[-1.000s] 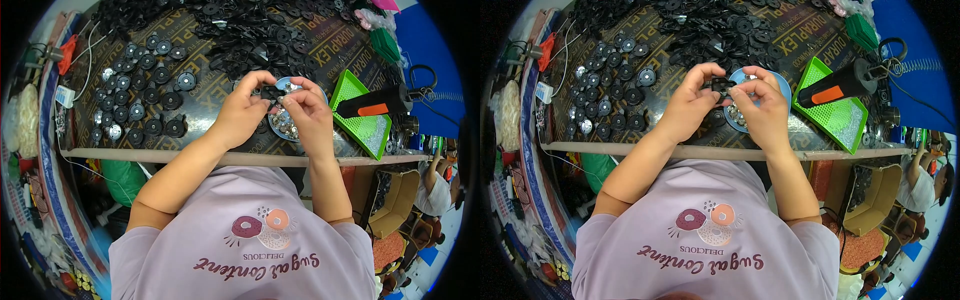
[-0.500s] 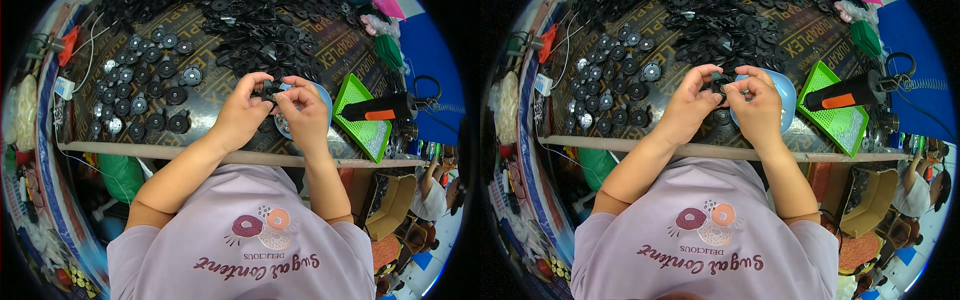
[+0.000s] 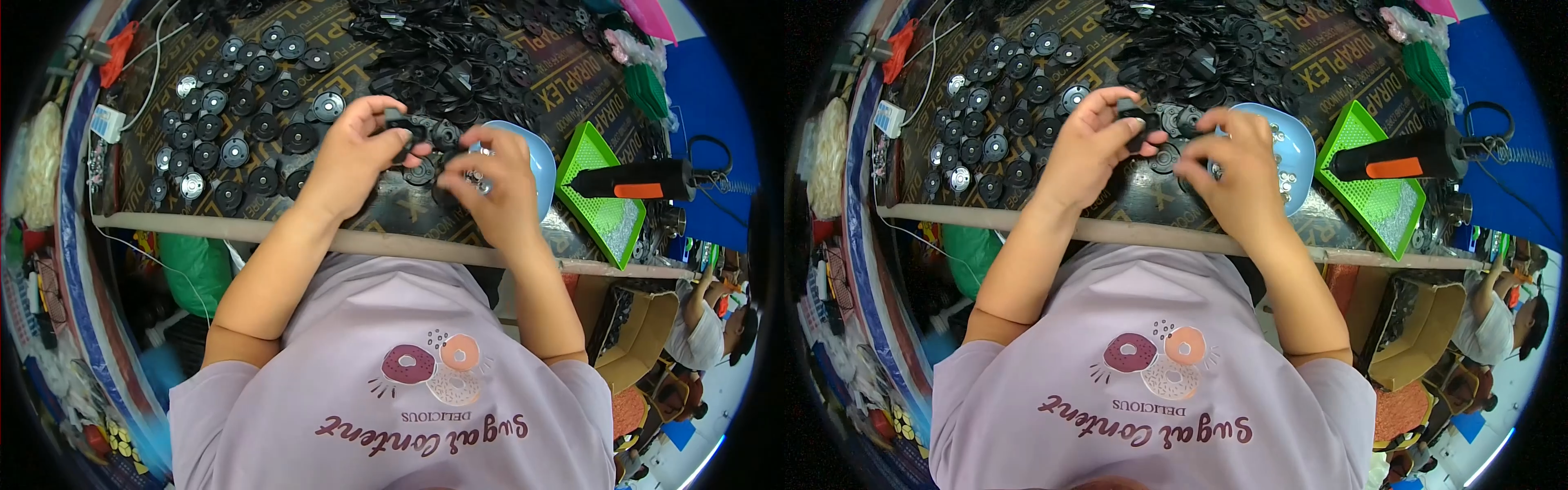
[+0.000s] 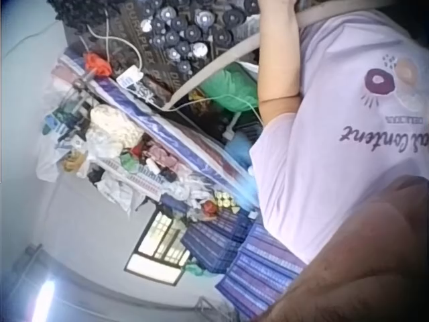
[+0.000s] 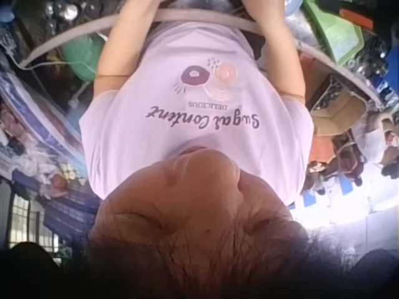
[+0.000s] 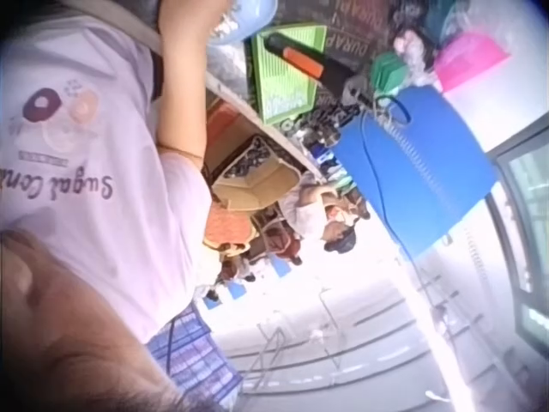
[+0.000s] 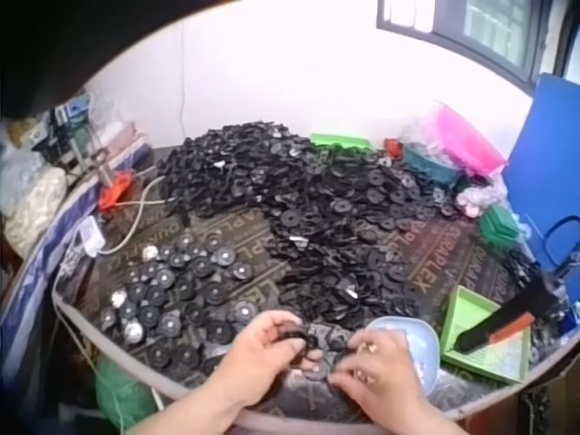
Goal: The person assembles small electronic components by hand, placing metal inserts into plastic circular housings at a workbench.
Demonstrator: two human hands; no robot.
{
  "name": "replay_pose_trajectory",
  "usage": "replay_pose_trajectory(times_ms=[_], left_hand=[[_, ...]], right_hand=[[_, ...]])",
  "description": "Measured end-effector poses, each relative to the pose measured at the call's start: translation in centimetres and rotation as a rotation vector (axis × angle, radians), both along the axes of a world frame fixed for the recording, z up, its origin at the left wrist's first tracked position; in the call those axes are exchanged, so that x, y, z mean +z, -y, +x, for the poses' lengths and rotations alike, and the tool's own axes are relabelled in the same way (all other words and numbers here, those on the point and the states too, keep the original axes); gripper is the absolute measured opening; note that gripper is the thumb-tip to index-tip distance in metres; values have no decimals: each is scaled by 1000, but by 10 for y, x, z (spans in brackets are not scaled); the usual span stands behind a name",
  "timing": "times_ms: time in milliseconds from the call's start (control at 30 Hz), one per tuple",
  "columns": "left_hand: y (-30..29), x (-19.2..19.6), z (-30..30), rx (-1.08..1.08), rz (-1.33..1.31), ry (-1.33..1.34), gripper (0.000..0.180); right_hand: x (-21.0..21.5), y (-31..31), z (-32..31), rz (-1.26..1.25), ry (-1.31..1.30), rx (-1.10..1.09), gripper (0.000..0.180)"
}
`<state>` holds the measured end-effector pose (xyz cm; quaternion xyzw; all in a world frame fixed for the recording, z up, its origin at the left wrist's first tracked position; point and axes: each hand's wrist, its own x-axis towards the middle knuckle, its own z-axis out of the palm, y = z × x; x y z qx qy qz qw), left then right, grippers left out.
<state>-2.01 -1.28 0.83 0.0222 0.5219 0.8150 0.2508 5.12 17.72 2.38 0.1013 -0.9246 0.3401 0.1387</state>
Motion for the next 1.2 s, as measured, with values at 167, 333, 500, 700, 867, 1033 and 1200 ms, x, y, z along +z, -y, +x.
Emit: replay_pose_trajectory(times_ms=[167,333,500,700,867,1033,1200], left_hand=[[16,-1,-7,92,-5,88,26],[17,-12,-3,89,32,142,27],[18,-10,2,91,12,91,30],[20,-2,-3,110,50,111,32],[33,3,-4,122,84,133,33],[38,5,-6,131,131,110,33],[44,4,-6,156,133,118,34]], right_hand=[[0,4,20,333,34,132,22],[-5,17,24,296,-9,165,18],[-3,13,4,239,-88,113,25],[-12,35,-18,408,66,191,31],[-11,40,-25,490,91,267,31],[-6,42,-29,220,163,249,27],[-11,40,-26,126,85,285,20]])
